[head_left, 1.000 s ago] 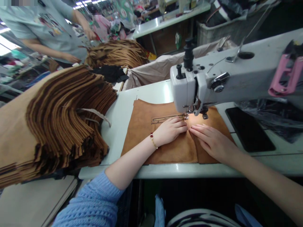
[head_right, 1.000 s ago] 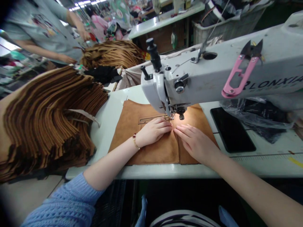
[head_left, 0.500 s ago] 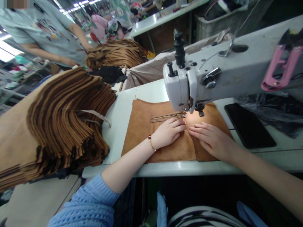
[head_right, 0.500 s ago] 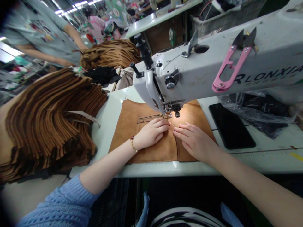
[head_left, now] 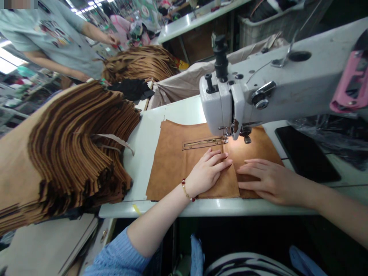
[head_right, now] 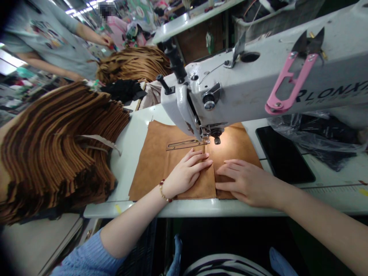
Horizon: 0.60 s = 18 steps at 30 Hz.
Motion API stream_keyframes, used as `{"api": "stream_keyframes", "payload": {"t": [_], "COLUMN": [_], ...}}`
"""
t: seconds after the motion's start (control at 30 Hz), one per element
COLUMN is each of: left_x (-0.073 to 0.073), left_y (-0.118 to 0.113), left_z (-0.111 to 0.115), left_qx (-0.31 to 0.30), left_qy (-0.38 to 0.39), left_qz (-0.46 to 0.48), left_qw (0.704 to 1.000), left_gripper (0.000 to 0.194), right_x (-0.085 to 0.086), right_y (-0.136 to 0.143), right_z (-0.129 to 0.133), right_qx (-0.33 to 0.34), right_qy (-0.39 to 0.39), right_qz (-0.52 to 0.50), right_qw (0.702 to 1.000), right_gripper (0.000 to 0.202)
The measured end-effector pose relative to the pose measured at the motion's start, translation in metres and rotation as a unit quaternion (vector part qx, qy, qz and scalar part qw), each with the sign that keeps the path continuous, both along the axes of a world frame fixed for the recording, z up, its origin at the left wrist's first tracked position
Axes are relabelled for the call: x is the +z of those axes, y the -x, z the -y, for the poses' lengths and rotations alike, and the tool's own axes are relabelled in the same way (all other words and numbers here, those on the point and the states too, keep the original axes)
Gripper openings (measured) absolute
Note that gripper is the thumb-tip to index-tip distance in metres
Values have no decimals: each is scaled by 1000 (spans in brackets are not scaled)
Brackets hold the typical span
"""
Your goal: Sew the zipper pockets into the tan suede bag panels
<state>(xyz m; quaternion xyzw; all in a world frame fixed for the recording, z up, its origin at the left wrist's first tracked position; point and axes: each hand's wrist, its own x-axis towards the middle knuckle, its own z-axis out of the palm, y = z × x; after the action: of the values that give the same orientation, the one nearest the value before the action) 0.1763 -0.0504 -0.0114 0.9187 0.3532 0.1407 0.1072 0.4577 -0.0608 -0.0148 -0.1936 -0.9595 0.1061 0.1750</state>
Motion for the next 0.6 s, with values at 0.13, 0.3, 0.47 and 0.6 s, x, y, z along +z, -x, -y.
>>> {"api": "stream_keyframes", "payload": {"t": [0.13, 0.3, 0.47, 0.6], "left_x": [1, 6, 10, 10], "left_y": [1, 6, 7, 3], "left_z": [-1, -21, -47, -48], "left_qx": [-6, -59, -139, -141], "left_qy": [-19, -51, -75, -48], "left_qz": [-13, -42, -41, -35], "left_qw": [1000, 996, 987, 988], "left_gripper": [38, 34, 27, 26], "right_x": [0, -15, -20, -17], "right_y": [6, 23, 24, 23], "right_z": [1, 0, 2, 2], "right_qx": [-59, -139, -144, -145], "right_qy": [78, 24, -3, -9], "right_qz": [-56, -42, -10, -1], "right_qw": [994, 989, 990, 989], "right_gripper": [40, 58, 58, 58]}}
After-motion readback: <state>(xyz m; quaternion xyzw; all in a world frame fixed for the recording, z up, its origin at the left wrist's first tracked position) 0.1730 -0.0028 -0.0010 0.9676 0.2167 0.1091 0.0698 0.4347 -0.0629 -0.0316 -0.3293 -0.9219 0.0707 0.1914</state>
